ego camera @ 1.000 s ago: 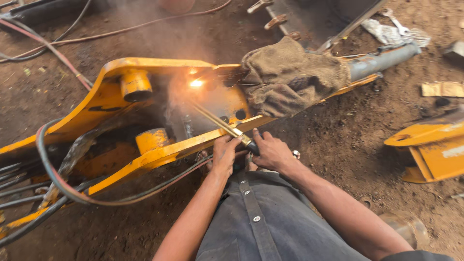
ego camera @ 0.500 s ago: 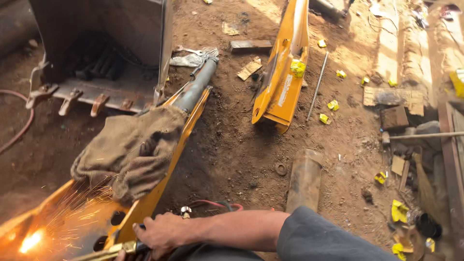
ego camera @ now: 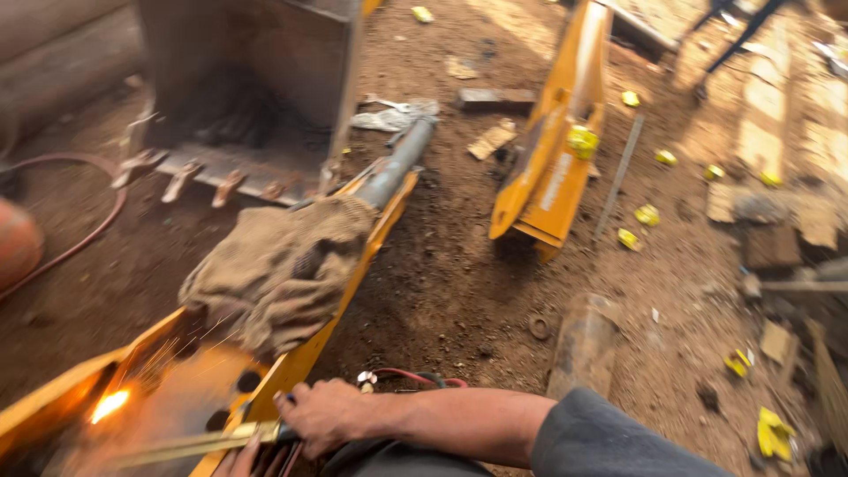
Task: The person uses a cutting torch to cut through a metal section of a yellow excavator arm, moving the flame along a seam while sparks and smoke are produced. The person holds the torch with both hands to guide the cut carefully.
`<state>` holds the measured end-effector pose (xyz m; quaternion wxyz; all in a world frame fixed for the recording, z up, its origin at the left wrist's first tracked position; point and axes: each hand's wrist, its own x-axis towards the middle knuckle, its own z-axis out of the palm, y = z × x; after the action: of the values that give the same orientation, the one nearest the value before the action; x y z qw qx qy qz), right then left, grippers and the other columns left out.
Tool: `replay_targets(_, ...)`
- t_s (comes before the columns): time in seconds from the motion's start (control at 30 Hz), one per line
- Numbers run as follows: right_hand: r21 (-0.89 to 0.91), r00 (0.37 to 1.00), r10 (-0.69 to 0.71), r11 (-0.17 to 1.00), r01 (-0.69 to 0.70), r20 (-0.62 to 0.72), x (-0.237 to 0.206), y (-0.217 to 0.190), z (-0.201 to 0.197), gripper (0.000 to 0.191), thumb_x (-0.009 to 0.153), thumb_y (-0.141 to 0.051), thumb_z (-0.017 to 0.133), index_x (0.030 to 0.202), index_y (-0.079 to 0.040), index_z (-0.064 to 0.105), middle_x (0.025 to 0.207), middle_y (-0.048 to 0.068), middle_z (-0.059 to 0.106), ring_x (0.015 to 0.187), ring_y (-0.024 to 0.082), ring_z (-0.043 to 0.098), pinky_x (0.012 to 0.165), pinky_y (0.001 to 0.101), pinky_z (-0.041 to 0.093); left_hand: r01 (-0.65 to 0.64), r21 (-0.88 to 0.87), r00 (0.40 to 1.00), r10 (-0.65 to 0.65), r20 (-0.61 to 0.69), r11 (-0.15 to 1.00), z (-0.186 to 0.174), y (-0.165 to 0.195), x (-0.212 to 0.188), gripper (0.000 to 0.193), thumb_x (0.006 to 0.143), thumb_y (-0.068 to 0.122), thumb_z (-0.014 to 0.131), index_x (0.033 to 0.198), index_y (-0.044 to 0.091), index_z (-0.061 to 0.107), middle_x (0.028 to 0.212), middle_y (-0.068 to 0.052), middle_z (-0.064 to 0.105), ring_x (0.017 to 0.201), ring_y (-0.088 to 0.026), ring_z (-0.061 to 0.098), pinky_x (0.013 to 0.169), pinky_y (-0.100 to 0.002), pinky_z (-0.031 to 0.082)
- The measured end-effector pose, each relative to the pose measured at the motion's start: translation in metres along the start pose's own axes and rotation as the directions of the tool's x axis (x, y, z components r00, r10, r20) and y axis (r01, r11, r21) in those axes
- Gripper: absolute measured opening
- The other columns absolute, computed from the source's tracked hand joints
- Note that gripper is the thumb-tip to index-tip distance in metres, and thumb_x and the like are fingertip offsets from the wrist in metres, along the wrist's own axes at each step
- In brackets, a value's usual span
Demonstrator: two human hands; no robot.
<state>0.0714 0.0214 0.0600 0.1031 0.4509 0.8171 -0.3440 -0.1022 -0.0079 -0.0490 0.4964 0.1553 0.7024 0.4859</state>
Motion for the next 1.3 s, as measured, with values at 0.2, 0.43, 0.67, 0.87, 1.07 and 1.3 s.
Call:
replay_targets(0.2,-0.054,0.996,-0.018,0.998,0.013,-0.087,0.002,0.029,0.002,0.087,0.068,-0.035,0.079,0.146,-0.013,0.048,0.128,0.017,0.064,0.119,0.036,0.062,0.092,0.0492,0.056,0.085,-0.196,0.979,-0.046,0.199,0.977,0.007,-0.025,-0.022,0.018,0.089,0.009,0.076,0.105,0.002,0.075,0.084,-0.002,0.064,0.074,-0.015,0.058,0.062,-0.032,0.051)
replay_targets(0.43,-0.123,0.998,0.069,0.990,-0.067,0.012,0.001,0.038,-0.008,0.105,0.078,-0.049,0.079,0.157,-0.004,0.026,0.119,0.025,0.058,0.105,0.044,0.066,0.087,0.0517,0.057,0.153,-0.281,0.949,-0.062,0.308,0.948,0.031,-0.013,-0.026,0.018,0.094,0.008,0.062,0.106,-0.001,0.070,0.096,-0.010,0.074,0.082,-0.023,0.075,0.068,-0.037,0.066)
replay_targets(0.67,-0.149,0.999,0.041,0.988,-0.042,-0.012,0.002,0.045,-0.008,0.100,0.077,-0.041,0.078,0.156,-0.004,0.030,0.115,0.025,0.059,0.101,0.045,0.067,0.084,0.0520,0.058,0.188,-0.321,0.936,-0.071,0.344,0.928,0.036,-0.013,-0.026,0.016,0.096,0.008,0.063,0.105,-0.004,0.070,0.092,-0.012,0.075,0.077,-0.023,0.074,0.066,-0.035,0.065)
replay_targets(0.87,-0.137,1.000,0.019,0.990,-0.021,-0.015,0.004,0.048,-0.007,0.099,0.076,-0.038,0.078,0.155,-0.002,0.030,0.114,0.026,0.059,0.100,0.045,0.068,0.085,0.0511,0.058,0.192,-0.323,0.936,-0.073,0.345,0.927,0.037,-0.010,-0.027,0.018,0.095,0.009,0.064,0.105,-0.005,0.070,0.092,-0.013,0.075,0.077,-0.023,0.075,0.066,-0.035,0.065)
replay_targets(1.07,-0.122,1.000,0.014,0.992,-0.016,-0.018,0.001,0.047,-0.007,0.098,0.078,-0.042,0.077,0.155,-0.002,0.031,0.115,0.026,0.060,0.101,0.045,0.068,0.084,0.0513,0.058,0.182,-0.308,0.946,-0.080,0.314,0.934,0.035,-0.008,-0.031,0.019,0.095,0.009,0.064,0.106,-0.005,0.070,0.092,-0.012,0.075,0.078,-0.022,0.074,0.067,-0.035,0.065)
replay_targets(1.3,-0.120,1.000,0.011,0.993,-0.012,-0.006,0.002,0.044,-0.010,0.097,0.081,-0.049,0.075,0.154,-0.003,0.032,0.118,0.026,0.059,0.101,0.046,0.067,0.085,0.0520,0.058,0.159,-0.280,0.958,-0.079,0.277,0.947,0.033,-0.003,-0.036,0.018,0.094,0.008,0.065,0.104,-0.006,0.071,0.092,-0.013,0.074,0.078,-0.021,0.074,0.065,-0.034,0.064)
